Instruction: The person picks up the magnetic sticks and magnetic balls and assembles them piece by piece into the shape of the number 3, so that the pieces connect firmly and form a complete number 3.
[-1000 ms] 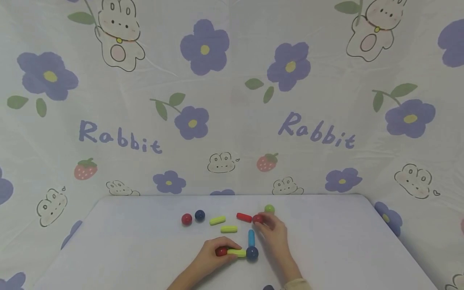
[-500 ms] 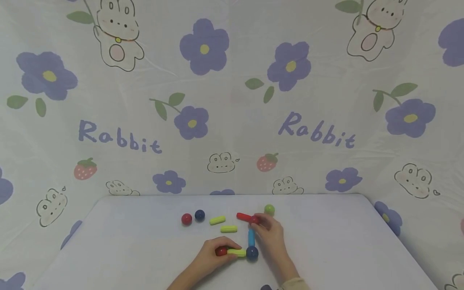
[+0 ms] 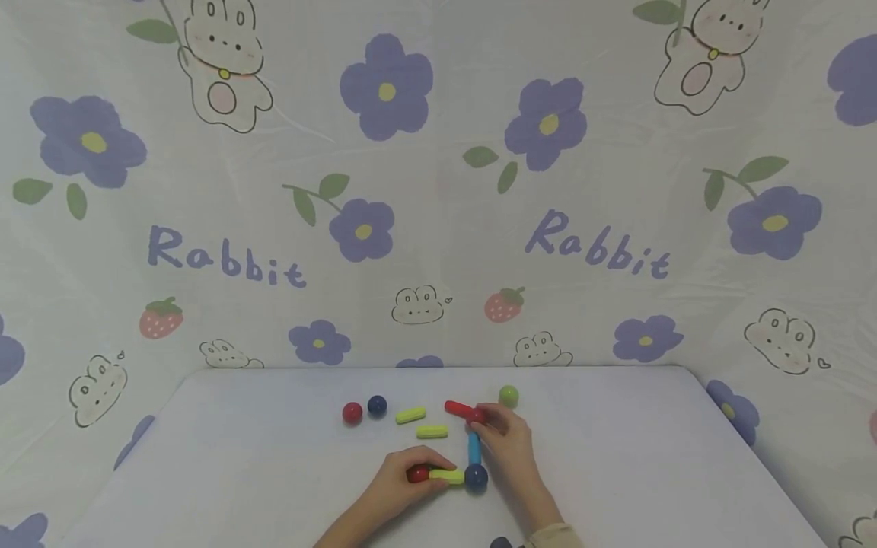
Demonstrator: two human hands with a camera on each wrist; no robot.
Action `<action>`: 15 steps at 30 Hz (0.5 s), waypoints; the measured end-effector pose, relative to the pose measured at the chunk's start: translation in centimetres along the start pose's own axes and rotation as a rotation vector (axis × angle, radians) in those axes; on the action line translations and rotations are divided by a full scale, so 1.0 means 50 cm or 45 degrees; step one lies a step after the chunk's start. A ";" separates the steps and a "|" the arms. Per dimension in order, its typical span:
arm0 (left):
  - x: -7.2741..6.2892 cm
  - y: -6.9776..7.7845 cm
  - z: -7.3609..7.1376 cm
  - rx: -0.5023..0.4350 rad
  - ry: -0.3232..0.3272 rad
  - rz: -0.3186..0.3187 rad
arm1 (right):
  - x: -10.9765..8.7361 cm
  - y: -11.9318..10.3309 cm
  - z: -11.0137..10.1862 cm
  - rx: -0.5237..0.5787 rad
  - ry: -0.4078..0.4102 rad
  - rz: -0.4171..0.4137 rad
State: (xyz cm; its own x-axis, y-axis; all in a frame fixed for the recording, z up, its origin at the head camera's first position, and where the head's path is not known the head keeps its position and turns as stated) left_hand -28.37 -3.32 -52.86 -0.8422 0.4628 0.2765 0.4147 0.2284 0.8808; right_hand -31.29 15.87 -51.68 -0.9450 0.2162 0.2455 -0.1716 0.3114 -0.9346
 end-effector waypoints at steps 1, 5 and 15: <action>0.000 0.001 0.000 0.001 0.001 0.004 | 0.000 0.000 0.000 0.007 -0.006 -0.002; -0.002 0.003 0.002 0.005 0.007 0.000 | -0.001 0.000 0.001 0.029 -0.024 -0.011; -0.006 0.004 0.009 0.005 0.019 -0.003 | -0.011 -0.008 -0.001 0.070 -0.069 -0.020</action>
State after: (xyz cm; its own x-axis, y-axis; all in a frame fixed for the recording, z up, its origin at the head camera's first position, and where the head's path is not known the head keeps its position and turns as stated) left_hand -27.89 -3.06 -52.95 -0.8482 0.4495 0.2800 0.4139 0.2329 0.8800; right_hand -30.70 15.66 -51.42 -0.9555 0.1609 0.2474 -0.2002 0.2625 -0.9439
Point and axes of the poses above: each hand's wrist, its own x-axis towards the middle knuckle, its own z-axis out of the palm, y = z × x, the point moved 4 cm from there along x, towards the middle knuckle, and after that the axes turned 5 degrees about y, right-handed, at the moved point
